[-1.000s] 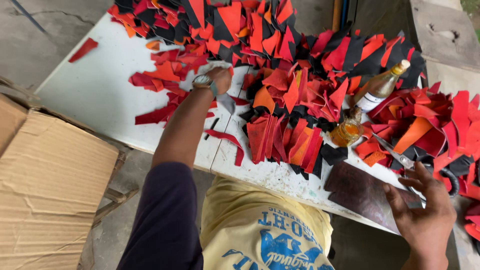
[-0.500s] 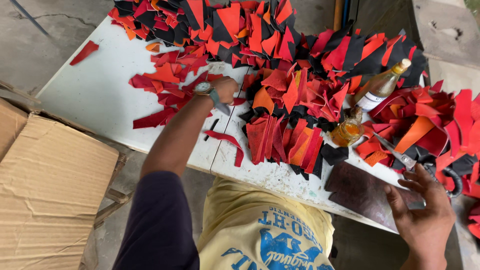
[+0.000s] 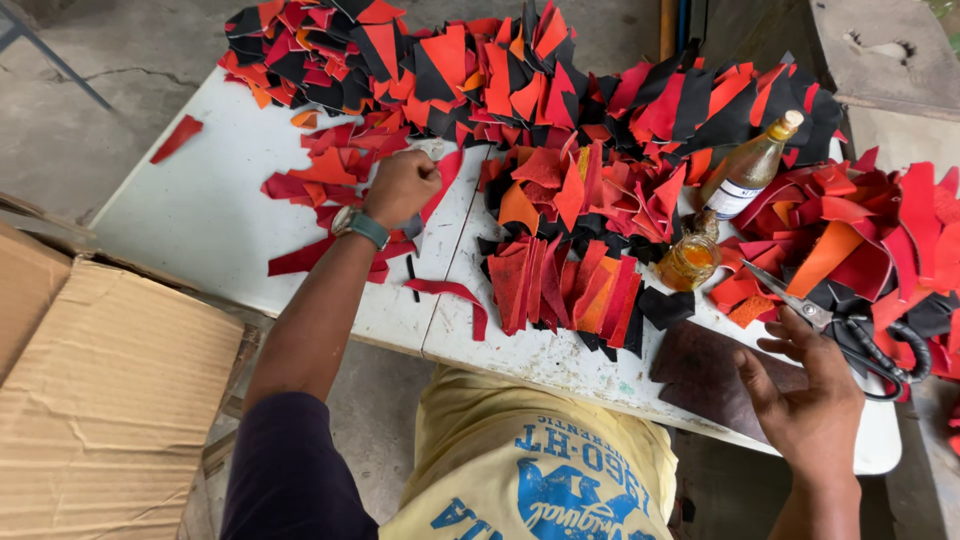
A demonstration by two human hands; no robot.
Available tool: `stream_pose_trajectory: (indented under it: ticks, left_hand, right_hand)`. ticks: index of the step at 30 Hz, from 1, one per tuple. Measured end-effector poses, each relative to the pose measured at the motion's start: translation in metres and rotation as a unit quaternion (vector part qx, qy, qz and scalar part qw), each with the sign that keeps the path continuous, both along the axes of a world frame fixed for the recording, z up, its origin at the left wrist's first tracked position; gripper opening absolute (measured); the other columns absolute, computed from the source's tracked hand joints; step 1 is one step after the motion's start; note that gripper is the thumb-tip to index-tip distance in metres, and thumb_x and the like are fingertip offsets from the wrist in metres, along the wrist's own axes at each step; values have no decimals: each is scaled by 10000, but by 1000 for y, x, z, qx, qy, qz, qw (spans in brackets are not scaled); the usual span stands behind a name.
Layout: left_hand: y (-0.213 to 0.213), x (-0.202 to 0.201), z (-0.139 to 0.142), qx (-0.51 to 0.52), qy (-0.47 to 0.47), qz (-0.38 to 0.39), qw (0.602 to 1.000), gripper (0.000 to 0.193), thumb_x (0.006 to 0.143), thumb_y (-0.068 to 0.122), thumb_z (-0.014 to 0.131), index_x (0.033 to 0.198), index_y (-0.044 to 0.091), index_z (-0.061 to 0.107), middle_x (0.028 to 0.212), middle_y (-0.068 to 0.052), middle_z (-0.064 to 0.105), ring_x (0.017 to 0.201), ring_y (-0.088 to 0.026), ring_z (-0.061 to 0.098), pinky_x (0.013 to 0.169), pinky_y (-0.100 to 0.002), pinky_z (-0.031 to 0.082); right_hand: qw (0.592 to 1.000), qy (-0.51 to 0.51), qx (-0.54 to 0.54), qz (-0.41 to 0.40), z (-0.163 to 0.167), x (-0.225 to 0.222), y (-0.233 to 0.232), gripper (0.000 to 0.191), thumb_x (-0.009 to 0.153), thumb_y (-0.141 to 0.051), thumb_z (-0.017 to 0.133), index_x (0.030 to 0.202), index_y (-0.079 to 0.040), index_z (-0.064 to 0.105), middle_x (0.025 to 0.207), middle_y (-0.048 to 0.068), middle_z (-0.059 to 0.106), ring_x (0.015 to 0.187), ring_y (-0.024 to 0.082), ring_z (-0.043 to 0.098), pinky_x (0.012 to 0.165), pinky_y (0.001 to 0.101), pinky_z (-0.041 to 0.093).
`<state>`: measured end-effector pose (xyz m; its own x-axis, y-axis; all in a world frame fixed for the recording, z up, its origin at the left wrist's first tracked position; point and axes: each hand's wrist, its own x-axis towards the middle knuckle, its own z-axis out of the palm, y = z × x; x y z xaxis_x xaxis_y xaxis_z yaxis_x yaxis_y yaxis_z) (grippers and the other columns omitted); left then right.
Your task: The person repeatedly picks up red and black fabric pieces from a table, aligns them by hand, and places them into a growing stack. The process is continuous and repetitive throughout the clip.
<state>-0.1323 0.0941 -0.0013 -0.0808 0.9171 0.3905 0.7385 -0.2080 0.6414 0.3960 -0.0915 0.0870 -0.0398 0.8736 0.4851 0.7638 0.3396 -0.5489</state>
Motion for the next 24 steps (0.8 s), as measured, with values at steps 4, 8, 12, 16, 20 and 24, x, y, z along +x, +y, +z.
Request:
stream_pose_trajectory:
  ticks: [4, 8, 12, 16, 20, 24]
  left_hand:
    - [-15, 0, 10, -24, -368, -78, 926, 148, 900, 2, 756, 1009, 41, 663, 932, -79, 700, 820, -107, 636, 696, -252, 544]
    - [-37, 23, 15, -38, -491, -105, 864, 459, 784, -83, 736, 1145, 129, 547, 1012, -63, 671, 782, -78, 646, 615, -230, 522]
    - [-55, 52, 20, -35, -567, -230, 791, 382, 864, -106, 731, 1206, 31, 633, 1129, -77, 671, 846, -104, 638, 671, -236, 532]
    - [-79, 79, 35, 39, -284, -189, 939, 447, 908, -64, 723, 1343, 26, 672, 1274, -70, 700, 1138, -125, 655, 937, -266, 563]
    - [-95, 100, 56, 25, -219, -159, 962, 507, 853, -30, 719, 1350, 43, 644, 1230, -66, 679, 1074, -120, 671, 869, -265, 593]
    - [-90, 100, 61, -38, -258, -131, 956, 491, 865, -16, 706, 1344, 62, 630, 1239, -34, 687, 1023, -97, 686, 840, -255, 624]
  right_hand:
    - [1000, -24, 13, -6, -4, -3, 1, 597, 901, -187, 825, 1431, 4, 625, 1197, 137, 719, 1086, 195, 718, 942, 337, 554]
    - [1000, 19, 10, 13, -5, -7, 6, 592, 887, -176, 809, 1422, -3, 623, 1257, 135, 703, 1080, 191, 714, 915, 318, 558]
    - [999, 0, 40, 22, 5, -12, 17, 565, 875, -142, 820, 1390, 5, 639, 1235, 138, 702, 1078, 222, 723, 928, 336, 552]
    - [986, -111, 117, 39, 19, -22, 44, 424, 820, -143, 853, 1199, -24, 708, 1198, 151, 690, 1082, 305, 686, 934, 397, 547]
    - [979, -177, 90, 35, 26, -32, 78, 370, 748, -168, 867, 1076, -52, 738, 1170, 145, 686, 1042, 338, 665, 874, 436, 531]
    - [987, -115, 75, 77, 24, -34, 79, 373, 834, -181, 827, 1168, -59, 713, 1223, 115, 680, 1091, 314, 674, 933, 421, 549]
